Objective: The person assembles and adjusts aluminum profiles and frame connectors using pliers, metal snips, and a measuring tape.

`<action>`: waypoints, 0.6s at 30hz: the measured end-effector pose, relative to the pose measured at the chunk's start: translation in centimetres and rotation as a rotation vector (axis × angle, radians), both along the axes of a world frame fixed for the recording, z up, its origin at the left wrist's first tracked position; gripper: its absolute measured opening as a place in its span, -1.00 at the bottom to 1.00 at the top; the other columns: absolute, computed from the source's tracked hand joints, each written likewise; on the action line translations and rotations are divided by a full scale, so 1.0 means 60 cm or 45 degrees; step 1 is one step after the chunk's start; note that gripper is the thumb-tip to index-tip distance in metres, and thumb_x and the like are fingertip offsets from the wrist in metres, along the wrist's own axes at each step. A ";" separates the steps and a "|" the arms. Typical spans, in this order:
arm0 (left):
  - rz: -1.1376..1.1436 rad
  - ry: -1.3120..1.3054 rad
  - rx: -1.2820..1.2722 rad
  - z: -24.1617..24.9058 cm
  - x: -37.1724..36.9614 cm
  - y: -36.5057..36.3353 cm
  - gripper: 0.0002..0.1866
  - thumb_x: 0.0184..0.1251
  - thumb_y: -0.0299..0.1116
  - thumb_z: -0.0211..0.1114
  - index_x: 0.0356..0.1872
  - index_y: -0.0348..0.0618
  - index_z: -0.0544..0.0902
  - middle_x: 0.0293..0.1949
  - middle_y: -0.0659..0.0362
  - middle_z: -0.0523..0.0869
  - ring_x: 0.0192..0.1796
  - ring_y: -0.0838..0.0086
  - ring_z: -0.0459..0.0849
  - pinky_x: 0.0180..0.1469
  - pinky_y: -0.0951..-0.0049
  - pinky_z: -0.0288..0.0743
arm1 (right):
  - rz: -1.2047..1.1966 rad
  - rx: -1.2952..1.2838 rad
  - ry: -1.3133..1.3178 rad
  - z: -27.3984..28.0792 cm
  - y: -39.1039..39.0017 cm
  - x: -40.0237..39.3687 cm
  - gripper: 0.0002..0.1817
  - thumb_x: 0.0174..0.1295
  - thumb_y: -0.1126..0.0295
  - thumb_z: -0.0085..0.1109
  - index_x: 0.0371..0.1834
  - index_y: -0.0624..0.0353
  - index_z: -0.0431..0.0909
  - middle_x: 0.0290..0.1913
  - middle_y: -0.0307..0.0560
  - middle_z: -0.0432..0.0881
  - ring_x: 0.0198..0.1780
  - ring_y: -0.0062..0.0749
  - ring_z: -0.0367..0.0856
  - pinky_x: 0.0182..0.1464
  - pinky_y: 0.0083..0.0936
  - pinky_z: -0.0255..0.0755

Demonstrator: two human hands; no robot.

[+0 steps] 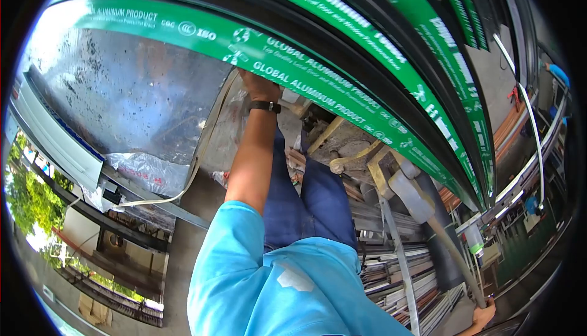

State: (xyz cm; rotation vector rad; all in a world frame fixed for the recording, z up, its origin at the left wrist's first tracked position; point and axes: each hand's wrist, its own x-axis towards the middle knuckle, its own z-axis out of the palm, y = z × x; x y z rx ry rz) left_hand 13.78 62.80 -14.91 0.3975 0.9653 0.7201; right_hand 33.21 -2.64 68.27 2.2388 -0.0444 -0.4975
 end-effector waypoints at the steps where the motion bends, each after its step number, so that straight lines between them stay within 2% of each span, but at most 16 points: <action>1: -0.019 0.045 0.002 -0.007 -0.002 -0.002 -0.64 0.54 -0.10 0.25 0.24 0.11 0.49 0.10 0.24 0.64 0.13 0.33 0.65 0.09 0.19 0.61 | -0.082 0.022 0.017 0.002 0.000 0.002 -0.63 0.14 0.18 0.45 -0.43 0.30 0.56 -0.52 0.20 0.57 -0.44 -0.03 0.55 -0.29 -0.14 0.41; 3: -0.033 0.107 -0.046 -0.008 -0.004 -0.005 -0.65 0.50 -0.11 0.29 0.17 0.01 0.54 0.03 0.24 0.66 0.09 0.36 0.66 0.07 0.24 0.58 | -0.187 -0.013 -0.011 -0.007 0.023 0.012 -0.68 0.02 0.25 0.47 -0.40 0.30 0.61 -0.45 0.26 0.64 -0.36 0.01 0.67 -0.22 -0.11 0.48; 6: 0.062 -0.010 -0.351 0.065 0.014 0.002 -0.70 0.47 -0.22 0.30 0.11 -0.08 0.59 0.02 0.17 0.69 0.10 0.31 0.67 0.12 0.21 0.56 | -0.212 -0.064 0.065 -0.008 0.038 0.017 -0.66 -0.04 0.27 0.52 -0.42 0.31 0.60 -0.45 0.28 0.64 -0.38 0.05 0.64 -0.20 -0.08 0.48; 8: -0.028 0.129 -0.150 0.045 -0.006 -0.007 -0.68 0.43 -0.30 0.31 0.14 -0.12 0.61 0.07 0.10 0.69 0.15 0.23 0.67 0.20 0.18 0.54 | 0.025 -0.065 0.009 0.015 0.012 -0.001 -0.64 -0.08 0.28 0.55 -0.41 0.32 0.61 -0.44 0.29 0.64 -0.36 0.11 0.64 -0.18 -0.06 0.48; 9: -0.161 0.349 0.125 0.005 -0.021 -0.020 -0.65 0.40 -0.34 0.32 0.16 -0.14 0.61 0.11 0.06 0.68 0.19 0.18 0.66 0.25 0.16 0.52 | 0.142 -0.062 -0.022 0.026 0.009 0.001 -0.63 -0.10 0.28 0.56 -0.41 0.33 0.62 -0.44 0.30 0.64 -0.35 0.14 0.64 -0.17 -0.05 0.49; 12: -0.325 0.832 0.640 0.016 0.001 -0.042 -0.62 0.64 -0.06 0.01 0.11 -0.12 0.60 0.04 0.16 0.71 0.12 0.30 0.68 0.19 0.19 0.56 | -0.022 -0.273 0.008 0.054 0.094 0.005 -0.58 -0.11 0.25 0.59 -0.36 0.38 0.64 -0.40 0.32 0.66 -0.26 0.26 0.65 -0.10 -0.03 0.51; 13: -0.481 1.043 0.921 0.000 -0.001 -0.054 -0.63 0.64 -0.09 0.01 0.12 -0.13 0.60 0.04 0.15 0.71 0.13 0.30 0.68 0.20 0.20 0.56 | -0.226 -0.347 -0.019 0.040 0.175 0.011 -0.53 -0.11 0.23 0.59 -0.31 0.42 0.65 -0.35 0.34 0.68 -0.16 0.34 0.67 -0.04 -0.01 0.53; 15: -0.306 0.795 0.520 -0.054 -0.025 -0.068 -0.63 0.62 -0.11 0.03 0.14 -0.15 0.60 0.07 0.14 0.71 0.15 0.29 0.67 0.22 0.20 0.55 | -0.072 -0.355 -0.042 0.093 0.163 0.008 -0.51 -0.11 0.22 0.61 -0.28 0.42 0.65 -0.31 0.35 0.69 -0.13 0.34 0.68 -0.02 -0.01 0.53; 16: -0.249 0.740 0.427 -0.052 -0.025 -0.071 -0.63 0.62 -0.11 0.03 0.14 -0.15 0.60 0.07 0.14 0.71 0.16 0.29 0.68 0.22 0.20 0.55 | 0.004 -0.359 -0.051 0.105 0.179 0.006 -0.50 -0.12 0.21 0.62 -0.27 0.42 0.65 -0.29 0.36 0.69 -0.11 0.33 0.69 -0.01 -0.01 0.53; 18: -0.220 0.701 0.353 -0.040 -0.033 -0.083 -0.63 0.61 -0.12 0.04 0.14 -0.15 0.60 0.07 0.14 0.71 0.16 0.29 0.68 0.22 0.20 0.56 | -0.035 -0.433 -0.061 0.127 0.211 0.014 -0.46 -0.13 0.20 0.64 -0.21 0.41 0.67 -0.25 0.34 0.71 -0.08 0.31 0.70 0.02 -0.02 0.54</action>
